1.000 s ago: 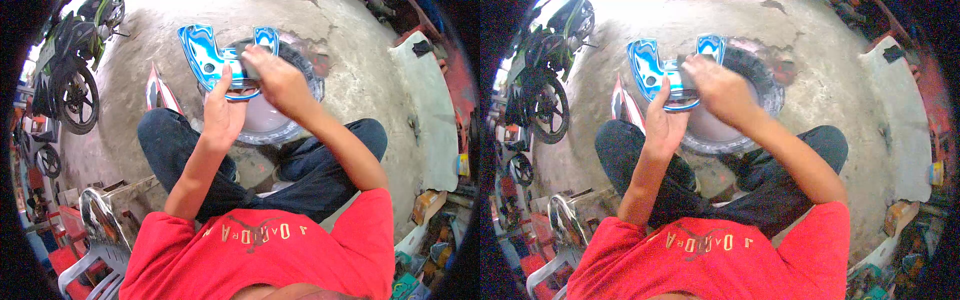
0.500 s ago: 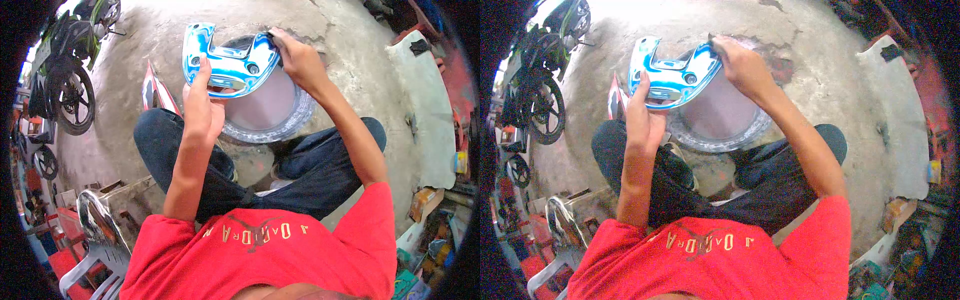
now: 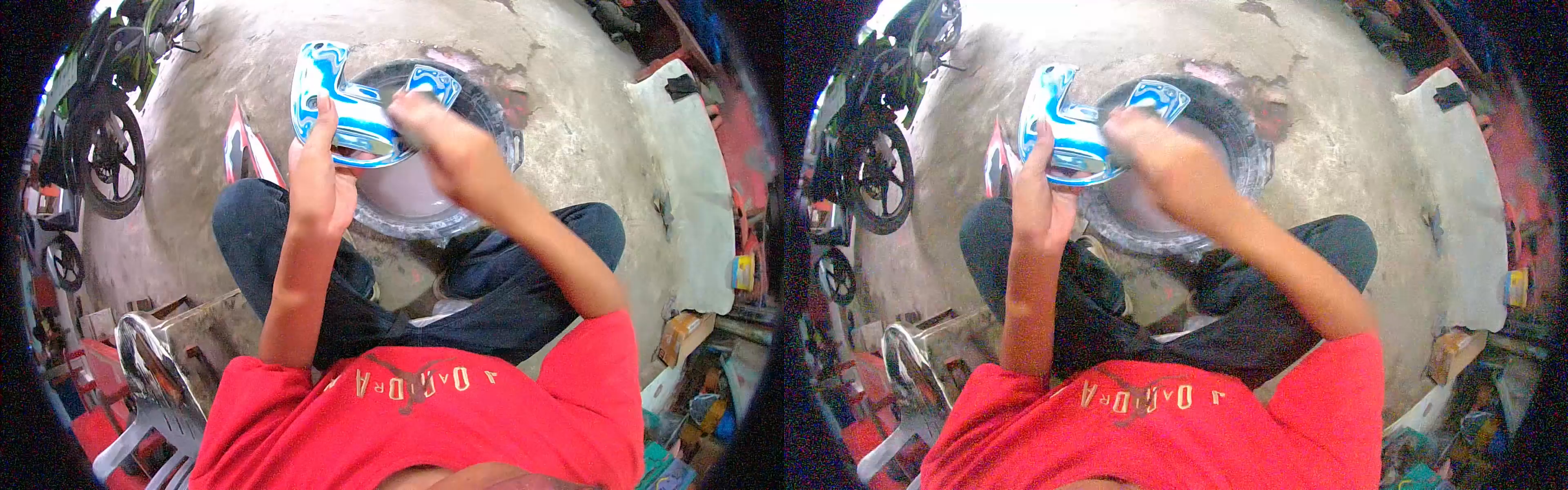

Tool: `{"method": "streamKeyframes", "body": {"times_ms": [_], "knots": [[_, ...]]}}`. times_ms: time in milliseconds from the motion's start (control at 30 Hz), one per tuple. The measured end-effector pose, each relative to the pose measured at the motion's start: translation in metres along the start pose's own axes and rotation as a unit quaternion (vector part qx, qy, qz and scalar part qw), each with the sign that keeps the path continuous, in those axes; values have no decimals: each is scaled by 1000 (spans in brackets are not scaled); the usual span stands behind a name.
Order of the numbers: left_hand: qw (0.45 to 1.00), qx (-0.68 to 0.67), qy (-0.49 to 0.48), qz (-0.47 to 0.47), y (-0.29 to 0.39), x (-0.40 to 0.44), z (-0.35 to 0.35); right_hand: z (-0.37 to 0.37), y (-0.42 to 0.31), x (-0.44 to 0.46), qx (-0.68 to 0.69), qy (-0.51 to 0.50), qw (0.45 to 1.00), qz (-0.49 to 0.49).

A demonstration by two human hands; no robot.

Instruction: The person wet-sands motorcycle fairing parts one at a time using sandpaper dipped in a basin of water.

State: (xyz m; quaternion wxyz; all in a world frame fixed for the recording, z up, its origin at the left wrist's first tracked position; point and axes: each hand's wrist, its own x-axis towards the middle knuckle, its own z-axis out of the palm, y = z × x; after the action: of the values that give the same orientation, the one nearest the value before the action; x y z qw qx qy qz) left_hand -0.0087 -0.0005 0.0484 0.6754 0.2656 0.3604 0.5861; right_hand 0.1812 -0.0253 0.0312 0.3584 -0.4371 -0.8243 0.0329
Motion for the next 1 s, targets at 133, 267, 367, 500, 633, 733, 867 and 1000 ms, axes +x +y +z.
{"method": "streamKeyframes", "body": {"times_ms": [133,267,367,500,633,733,867,1000], "knots": [[1000,6,-7,1,-1,2,-6,0,15,4,31,-2,1000,8],[1000,-4,-12,6,1,-2,-2,-10,39,13,5,-12,989,148],[1000,-4,-9,19,2,-1,-4,4,5,4,-31,25,999,-23],[1000,-1,-5,10,1,3,-6,2,2,5,-3,7,998,-59],[1000,-10,6,6,0,-1,0,-11,41,16,-29,-35,991,127],[1000,-8,10,10,-3,2,-2,5,24,8,-35,24,999,1],[1000,-19,-4,-6,-7,7,-10,4,-3,0,18,2,999,-51],[1000,-22,-1,-3,-4,0,0,-22,38,21,-3,-66,978,196]]}}
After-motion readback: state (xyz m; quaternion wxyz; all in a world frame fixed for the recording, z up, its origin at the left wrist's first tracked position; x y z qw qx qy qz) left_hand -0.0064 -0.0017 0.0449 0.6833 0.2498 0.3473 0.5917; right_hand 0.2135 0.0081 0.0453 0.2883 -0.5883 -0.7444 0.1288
